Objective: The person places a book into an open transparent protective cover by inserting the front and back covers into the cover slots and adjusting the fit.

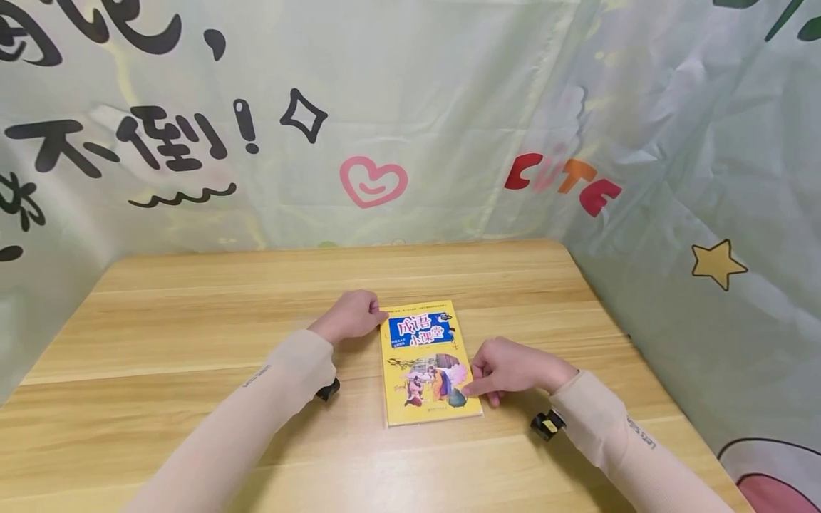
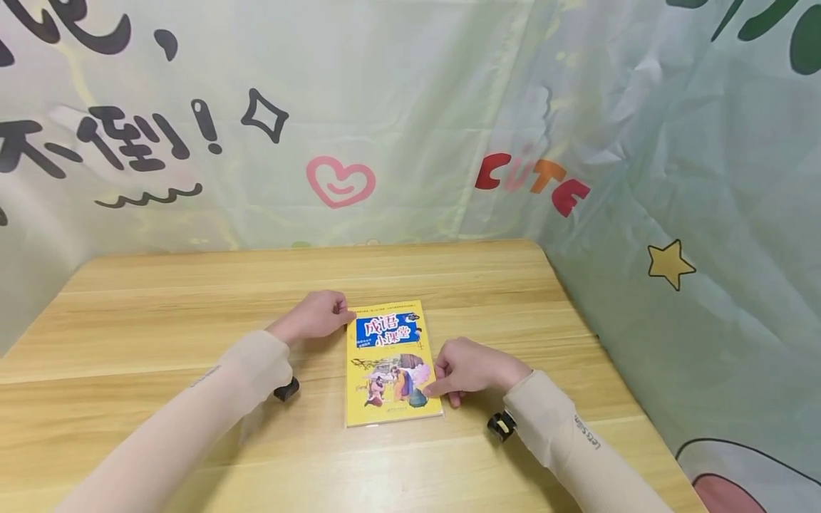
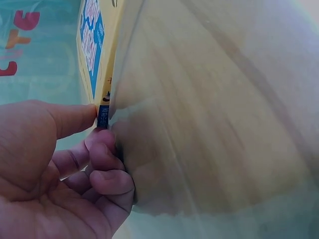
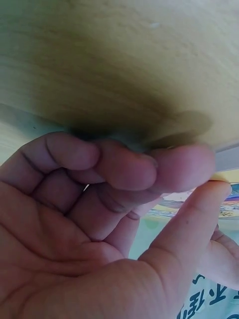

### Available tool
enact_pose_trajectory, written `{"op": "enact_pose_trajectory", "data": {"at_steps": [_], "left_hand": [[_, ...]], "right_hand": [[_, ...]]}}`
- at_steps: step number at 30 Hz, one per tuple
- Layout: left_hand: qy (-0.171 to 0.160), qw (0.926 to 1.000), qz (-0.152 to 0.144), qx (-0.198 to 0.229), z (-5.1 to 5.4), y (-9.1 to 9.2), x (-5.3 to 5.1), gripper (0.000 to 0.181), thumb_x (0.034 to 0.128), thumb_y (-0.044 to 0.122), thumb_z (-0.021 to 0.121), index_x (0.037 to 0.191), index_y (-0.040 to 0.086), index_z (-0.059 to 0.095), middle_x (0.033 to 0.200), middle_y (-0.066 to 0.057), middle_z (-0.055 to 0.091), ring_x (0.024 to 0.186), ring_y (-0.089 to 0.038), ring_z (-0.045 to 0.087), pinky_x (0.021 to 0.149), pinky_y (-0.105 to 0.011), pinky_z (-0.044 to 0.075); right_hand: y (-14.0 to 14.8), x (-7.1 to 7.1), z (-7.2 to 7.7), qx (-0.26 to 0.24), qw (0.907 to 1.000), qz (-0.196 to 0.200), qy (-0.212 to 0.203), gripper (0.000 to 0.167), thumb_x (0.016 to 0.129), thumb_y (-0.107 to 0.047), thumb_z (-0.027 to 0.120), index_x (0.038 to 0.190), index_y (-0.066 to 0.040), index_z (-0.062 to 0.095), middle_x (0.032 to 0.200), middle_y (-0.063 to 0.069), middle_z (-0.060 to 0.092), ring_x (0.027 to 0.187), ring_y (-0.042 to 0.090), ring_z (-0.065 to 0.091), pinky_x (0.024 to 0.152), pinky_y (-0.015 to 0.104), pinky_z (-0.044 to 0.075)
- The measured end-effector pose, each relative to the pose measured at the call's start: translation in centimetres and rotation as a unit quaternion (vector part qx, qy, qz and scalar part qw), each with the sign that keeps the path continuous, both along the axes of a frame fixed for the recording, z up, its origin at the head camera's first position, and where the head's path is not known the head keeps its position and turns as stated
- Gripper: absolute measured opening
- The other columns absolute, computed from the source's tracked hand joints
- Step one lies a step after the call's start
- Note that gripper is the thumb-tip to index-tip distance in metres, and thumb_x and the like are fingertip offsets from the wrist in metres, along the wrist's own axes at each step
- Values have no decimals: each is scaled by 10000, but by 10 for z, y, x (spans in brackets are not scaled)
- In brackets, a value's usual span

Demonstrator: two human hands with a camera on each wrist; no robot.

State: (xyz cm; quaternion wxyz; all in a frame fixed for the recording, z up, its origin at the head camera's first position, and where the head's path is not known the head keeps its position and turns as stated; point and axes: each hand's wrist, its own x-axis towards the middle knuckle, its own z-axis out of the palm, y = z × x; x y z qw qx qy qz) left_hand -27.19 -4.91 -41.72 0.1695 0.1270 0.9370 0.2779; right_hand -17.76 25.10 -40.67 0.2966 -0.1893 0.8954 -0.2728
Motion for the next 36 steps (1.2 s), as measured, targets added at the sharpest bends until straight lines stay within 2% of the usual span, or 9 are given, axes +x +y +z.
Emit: {"op": "enact_pose_trajectory", "data": {"at_steps": [6,14,17,21,28,31,36], "left_hand": [[120,9999,-97,-11,0,-2,4,244,1070,283,675,920,103,604,819,-31,561,764,-183,544,671,-273,429],[665,9975,-211,108,4,-6,17,190,1051,248,706,1027,94,596,889,-69,622,791,-207,567,699,-289,456],[924,9956,-158,78,5,-8,23,195,1039,227,716,1038,78,590,918,-87,605,812,-228,561,704,-314,462],[1238,9923,8,-94,7,-14,31,254,1018,243,734,1120,43,615,1015,-115,604,900,-266,563,786,-386,519],[1275,9910,223,-340,9,-24,48,450,1010,266,748,1336,-3,591,1229,-198,632,1052,-325,588,963,-487,575],[1323,9898,163,-501,10,-29,55,513,1005,289,759,1375,-19,582,1277,-228,633,1070,-340,609,975,-503,586],[1325,9888,-14,-693,12,-40,67,585,997,315,771,1410,-48,569,1313,-261,640,1128,-377,651,991,-537,594]], "right_hand": [[2,-1,-1,-51,9999,53,90,372,957,-353,818,699,-139,658,571,-32,653,530,91,517,553,199,350],[5,-5,2,-160,9986,9,514,381,1004,-367,767,741,-115,657,603,-18,657,533,76,497,526,196,339],[4,-8,2,-149,9969,-63,770,365,1019,-370,748,762,-127,659,608,-18,650,537,78,494,532,199,359],[0,-12,3,-96,9933,-235,1125,345,1029,-353,739,769,-147,641,609,-25,624,536,81,490,533,209,380],[-6,-17,3,-128,9876,-836,1321,338,1041,-343,724,792,-128,643,644,-10,613,574,109,491,541,220,368],[-7,-18,4,-133,9858,-969,1367,349,1049,-340,714,780,-132,635,634,-28,605,572,111,482,540,220,352],[-10,-18,5,-134,9859,-936,1382,354,1051,-301,715,750,-133,632,624,-30,626,560,104,513,534,218,368]]}}
